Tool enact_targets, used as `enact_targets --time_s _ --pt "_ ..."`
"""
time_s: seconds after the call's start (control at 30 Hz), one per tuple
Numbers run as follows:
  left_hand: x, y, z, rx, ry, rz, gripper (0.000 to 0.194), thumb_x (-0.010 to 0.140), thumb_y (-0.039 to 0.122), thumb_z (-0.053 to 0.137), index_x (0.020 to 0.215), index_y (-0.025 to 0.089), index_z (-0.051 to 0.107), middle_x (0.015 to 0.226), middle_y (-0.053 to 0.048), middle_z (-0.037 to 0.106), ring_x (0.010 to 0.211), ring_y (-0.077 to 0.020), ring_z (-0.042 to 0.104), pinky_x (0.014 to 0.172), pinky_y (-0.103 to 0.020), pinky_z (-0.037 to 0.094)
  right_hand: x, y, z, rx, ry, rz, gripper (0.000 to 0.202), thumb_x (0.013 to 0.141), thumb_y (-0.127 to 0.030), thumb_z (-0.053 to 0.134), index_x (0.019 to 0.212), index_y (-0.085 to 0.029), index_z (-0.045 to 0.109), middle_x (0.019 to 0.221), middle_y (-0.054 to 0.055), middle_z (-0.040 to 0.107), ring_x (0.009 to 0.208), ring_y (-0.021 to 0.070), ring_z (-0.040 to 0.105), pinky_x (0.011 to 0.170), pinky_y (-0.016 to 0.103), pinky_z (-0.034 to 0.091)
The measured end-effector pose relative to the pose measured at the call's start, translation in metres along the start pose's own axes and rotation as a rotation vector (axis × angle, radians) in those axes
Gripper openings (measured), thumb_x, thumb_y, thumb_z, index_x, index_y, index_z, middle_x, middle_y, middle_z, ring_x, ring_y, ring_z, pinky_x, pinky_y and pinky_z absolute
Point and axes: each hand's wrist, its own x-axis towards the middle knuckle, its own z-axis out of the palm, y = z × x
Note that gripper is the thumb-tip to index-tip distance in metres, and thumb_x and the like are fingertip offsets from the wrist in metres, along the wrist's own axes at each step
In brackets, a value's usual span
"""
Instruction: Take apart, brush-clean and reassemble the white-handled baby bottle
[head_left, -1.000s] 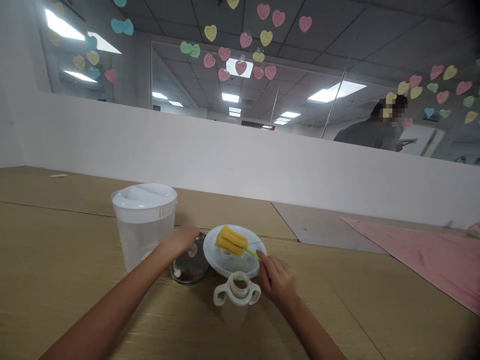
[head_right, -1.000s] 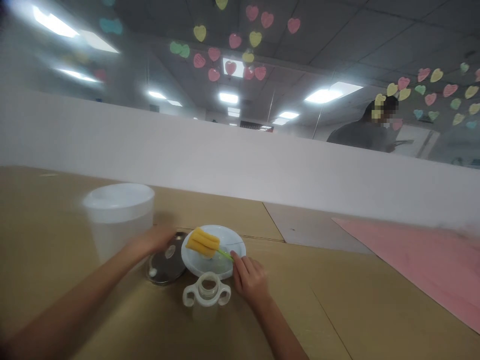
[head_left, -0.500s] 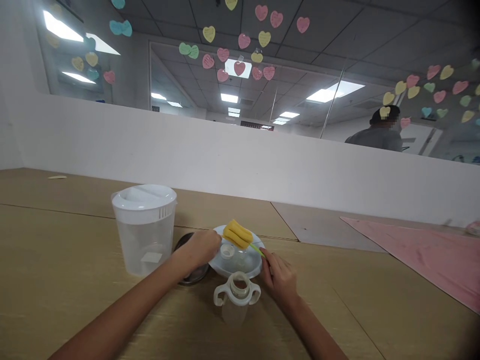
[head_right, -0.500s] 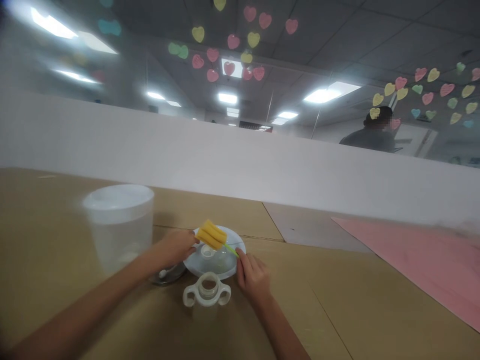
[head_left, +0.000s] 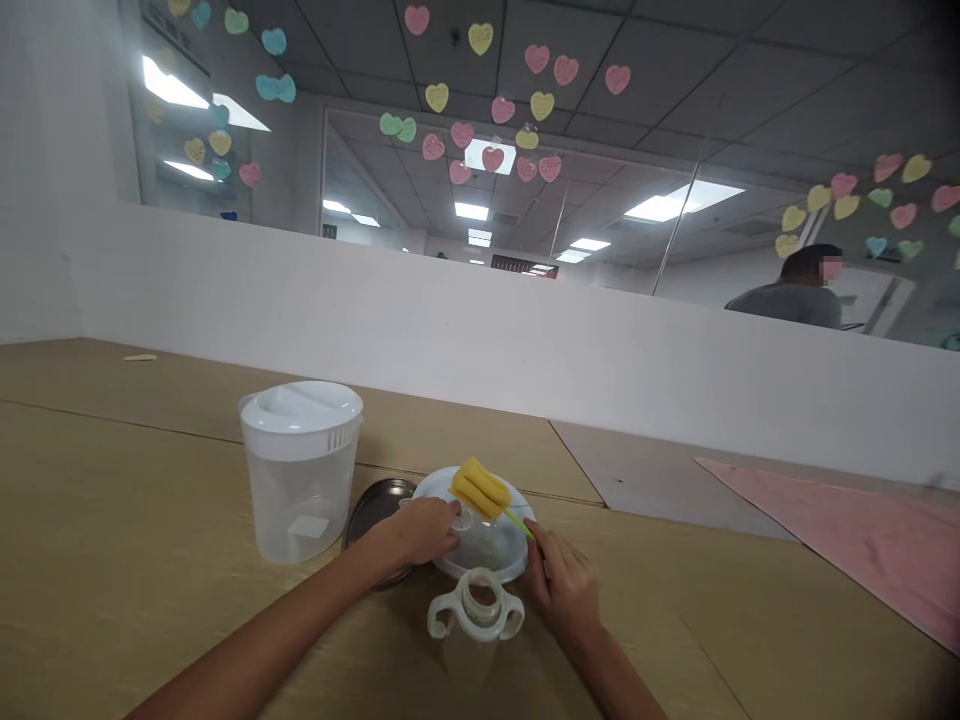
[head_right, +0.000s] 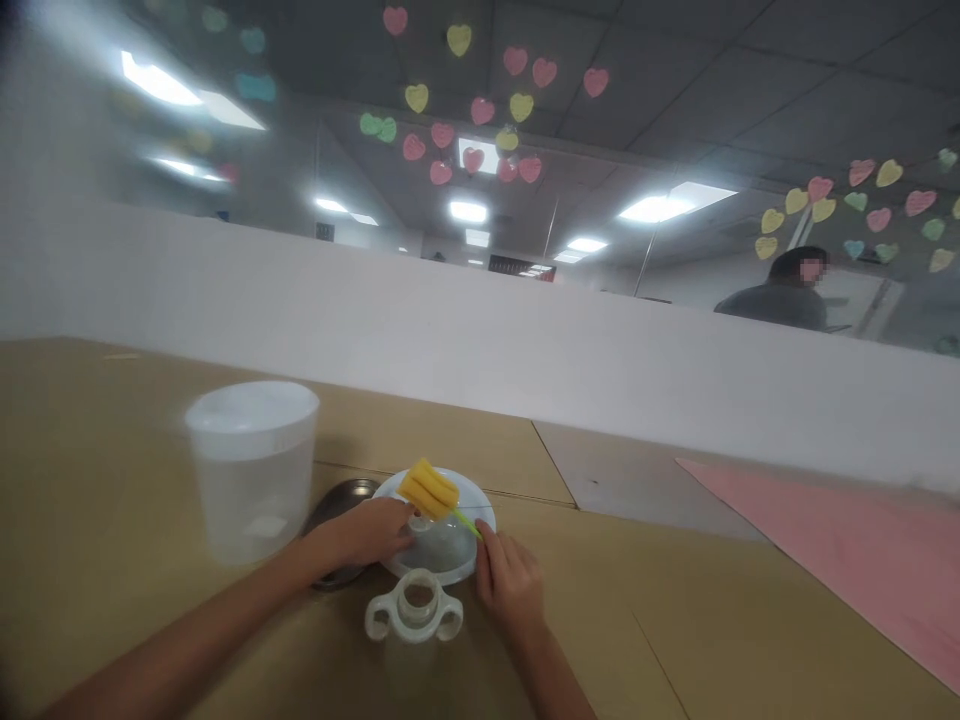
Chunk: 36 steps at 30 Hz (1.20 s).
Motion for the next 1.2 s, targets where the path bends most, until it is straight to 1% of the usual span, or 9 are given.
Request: enact_targets --time_s 0.07,0.2,0.33,0.4,0.5,0.77,0.9,1.0,1.2 --pt "0.001 0.001 0.001 -0.003 -0.022 0.001 0.026 0.078 0.026 0.047 0.094 0.015 0.064 0.089 -0.013 0.068 0.085 -0.0257 0.064 0.069 -0.032 0.046 -0.001 0.000 0.001 0.005 -0.002 0.006 0.022 0.089 -0.014 0.044 0.105 -0.011 0.058 0.068 0.003 0.061 0.057 0.0099 0.054 0.056 0.022 0.040" --pt "0.001 0.002 -0.001 -0.014 -0.057 -0.012 0.023 0.078 0.029 0.048 0.075 0.015 0.066 0.077 -0.011 0.067 0.073 -0.0226 0.063 0.061 -0.029 0.044 -0.001 -0.001 0.001 0.024 0.001 0.013 0.021 0.089 -0.014 0.043 0.103 -0.012 0.058 0.065 0.002 0.060 0.056 0.0099 0.054 0.055 0.022 0.040" --pt "0.000 -0.001 -0.006 -0.042 -0.040 -0.002 0.016 0.077 0.022 0.050 0.074 0.018 0.064 0.074 -0.005 0.067 0.069 -0.0173 0.062 0.058 -0.023 0.041 -0.002 -0.001 0.000 0.019 -0.028 0.035 0.021 0.089 -0.015 0.045 0.105 -0.012 0.058 0.067 0.003 0.061 0.059 0.0107 0.055 0.057 0.022 0.041" --pt "0.001 -0.005 -0.011 -0.037 -0.006 -0.010 0.019 0.079 0.019 0.046 0.072 0.017 0.064 0.074 -0.006 0.066 0.069 -0.0173 0.061 0.059 -0.024 0.041 -0.003 0.000 0.000 0.016 -0.037 0.044 0.021 0.089 -0.015 0.045 0.104 -0.011 0.058 0.069 0.004 0.062 0.060 0.0108 0.057 0.058 0.022 0.042" --pt "0.001 -0.010 -0.022 -0.019 0.064 -0.059 0.026 0.083 0.024 0.041 0.073 0.013 0.063 0.075 -0.010 0.065 0.069 -0.0187 0.061 0.060 -0.025 0.040 -0.002 0.000 0.000 0.012 -0.030 0.035 0.021 0.089 -0.015 0.043 0.102 -0.011 0.059 0.068 0.004 0.062 0.060 0.0107 0.058 0.058 0.022 0.042" --pt "-0.008 -0.010 -0.058 -0.021 0.274 -0.127 0.026 0.080 0.037 0.050 0.084 0.016 0.065 0.088 -0.007 0.065 0.081 -0.0185 0.059 0.069 -0.025 0.040 0.003 0.000 -0.003 -0.009 -0.022 0.040 0.023 0.089 -0.015 0.041 0.102 -0.012 0.059 0.067 0.004 0.062 0.058 0.0102 0.058 0.056 0.022 0.041" --pt "-0.013 -0.011 -0.064 -0.005 0.378 -0.191 0.035 0.076 0.049 0.053 0.083 0.017 0.064 0.088 -0.006 0.065 0.080 -0.0197 0.059 0.068 -0.026 0.041 0.005 0.000 -0.004 -0.022 -0.017 0.066 0.022 0.089 -0.016 0.041 0.101 -0.012 0.059 0.070 0.004 0.064 0.060 0.0107 0.058 0.057 0.022 0.041" --pt "-0.017 -0.008 -0.067 0.006 0.421 -0.179 0.041 0.072 0.055 0.056 0.084 0.017 0.063 0.089 -0.006 0.065 0.081 -0.0198 0.059 0.070 -0.026 0.041 0.006 0.000 -0.004 -0.047 -0.024 0.081 0.023 0.090 -0.017 0.041 0.099 -0.012 0.061 0.070 0.005 0.064 0.061 0.0107 0.059 0.057 0.022 0.041" --pt "-0.024 0.006 -0.073 -0.007 0.497 -0.119 0.034 0.075 0.048 0.055 0.087 0.017 0.060 0.093 -0.006 0.063 0.083 -0.0194 0.059 0.074 -0.027 0.043 0.009 0.001 -0.007 -0.072 -0.022 0.072 0.024 0.090 -0.017 0.040 0.098 -0.011 0.062 0.069 0.005 0.063 0.063 0.0107 0.059 0.057 0.022 0.040"
